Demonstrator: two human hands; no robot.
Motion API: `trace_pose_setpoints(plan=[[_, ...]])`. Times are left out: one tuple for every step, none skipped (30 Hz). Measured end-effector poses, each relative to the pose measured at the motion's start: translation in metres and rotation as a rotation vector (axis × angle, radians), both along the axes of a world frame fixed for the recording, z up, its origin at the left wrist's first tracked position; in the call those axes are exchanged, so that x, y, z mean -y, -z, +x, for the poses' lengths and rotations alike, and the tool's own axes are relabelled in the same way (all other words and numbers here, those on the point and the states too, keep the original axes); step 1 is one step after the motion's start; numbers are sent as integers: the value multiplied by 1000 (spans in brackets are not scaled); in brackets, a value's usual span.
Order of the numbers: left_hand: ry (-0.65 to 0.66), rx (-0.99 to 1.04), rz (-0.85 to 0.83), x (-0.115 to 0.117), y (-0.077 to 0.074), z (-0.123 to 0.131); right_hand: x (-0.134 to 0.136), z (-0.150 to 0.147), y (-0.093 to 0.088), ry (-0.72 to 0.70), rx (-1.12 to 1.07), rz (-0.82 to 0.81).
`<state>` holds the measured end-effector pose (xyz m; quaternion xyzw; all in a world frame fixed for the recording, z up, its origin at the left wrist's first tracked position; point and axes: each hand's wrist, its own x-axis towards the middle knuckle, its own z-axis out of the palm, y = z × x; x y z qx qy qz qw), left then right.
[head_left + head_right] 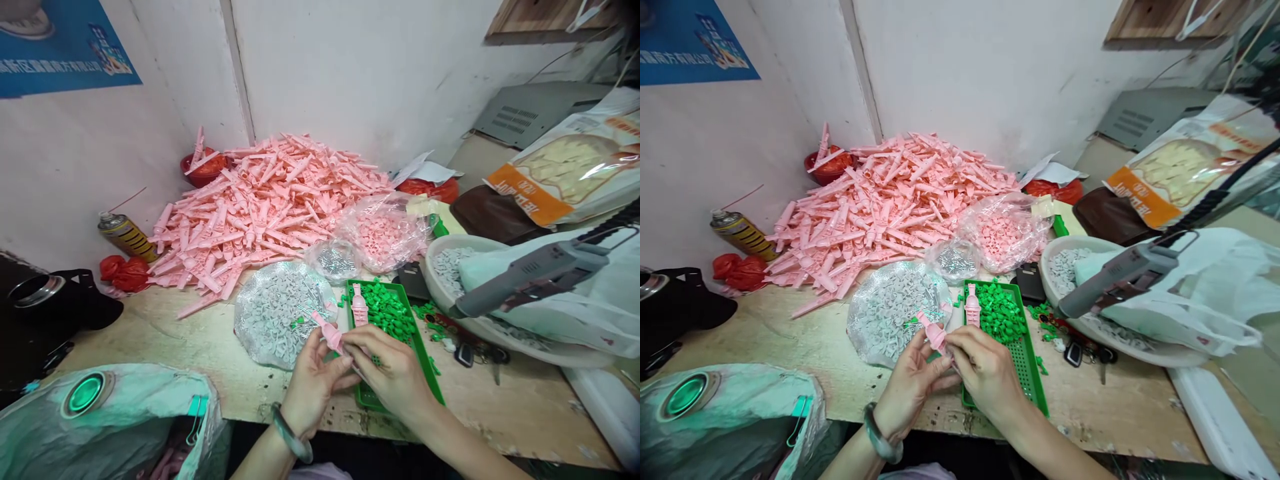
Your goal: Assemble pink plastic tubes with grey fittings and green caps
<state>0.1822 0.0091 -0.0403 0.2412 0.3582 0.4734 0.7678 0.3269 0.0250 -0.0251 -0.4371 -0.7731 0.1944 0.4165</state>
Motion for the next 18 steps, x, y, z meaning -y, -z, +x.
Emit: trace_pose_setpoints(plan=[[-2, 6, 9, 0, 1, 0, 1, -1, -1, 34, 10, 4], [-5, 10, 16, 1, 2, 1, 2, -2, -2, 62, 22, 11], [-6, 12, 19, 1, 2, 1, 3, -3, -3, 81, 35, 22], [-7, 12, 20, 1, 2, 1, 3, -3, -3, 89, 49, 36], [-6, 11, 18, 1, 2, 1, 4, -4, -3, 88, 64, 53], [-5, 8, 15, 1, 2, 0, 4, -4, -3, 85, 81, 68], [-2, 6, 10, 1, 1, 0, 4, -4, -4, 78, 97, 81], [3, 4, 5, 1, 1, -1, 4, -3, -5, 69, 111, 91], [9, 3, 0, 1, 1, -2, 3, -3, -6, 57, 121, 98], [17, 2, -4, 0, 1, -3, 3, -2, -7, 45, 126, 101], [26, 4, -8, 0, 1, -4, 2, -2, -8, 35, 128, 100], [33, 7, -12, -1, 1, -5, 2, -1, -9, 26, 127, 92], [37, 11, -16, -2, 2, -6, 1, -1, -10, 22, 123, 78], [41, 14, -17, -3, 2, -7, 1, 0, -12, 20, 115, 55], [39, 15, -16, -4, 2, -8, 0, 0, -13, 17, 106, 22], [35, 13, -10, -6, 2, -8, 0, 0, -14, 11, 93, -23], [29, 7, -1, -7, 2, -9, -1, 0, -16, 1, 78, -79], [24, -1, 9, -8, 2, -9, -2, 0, -18, -7, 62, -139]])
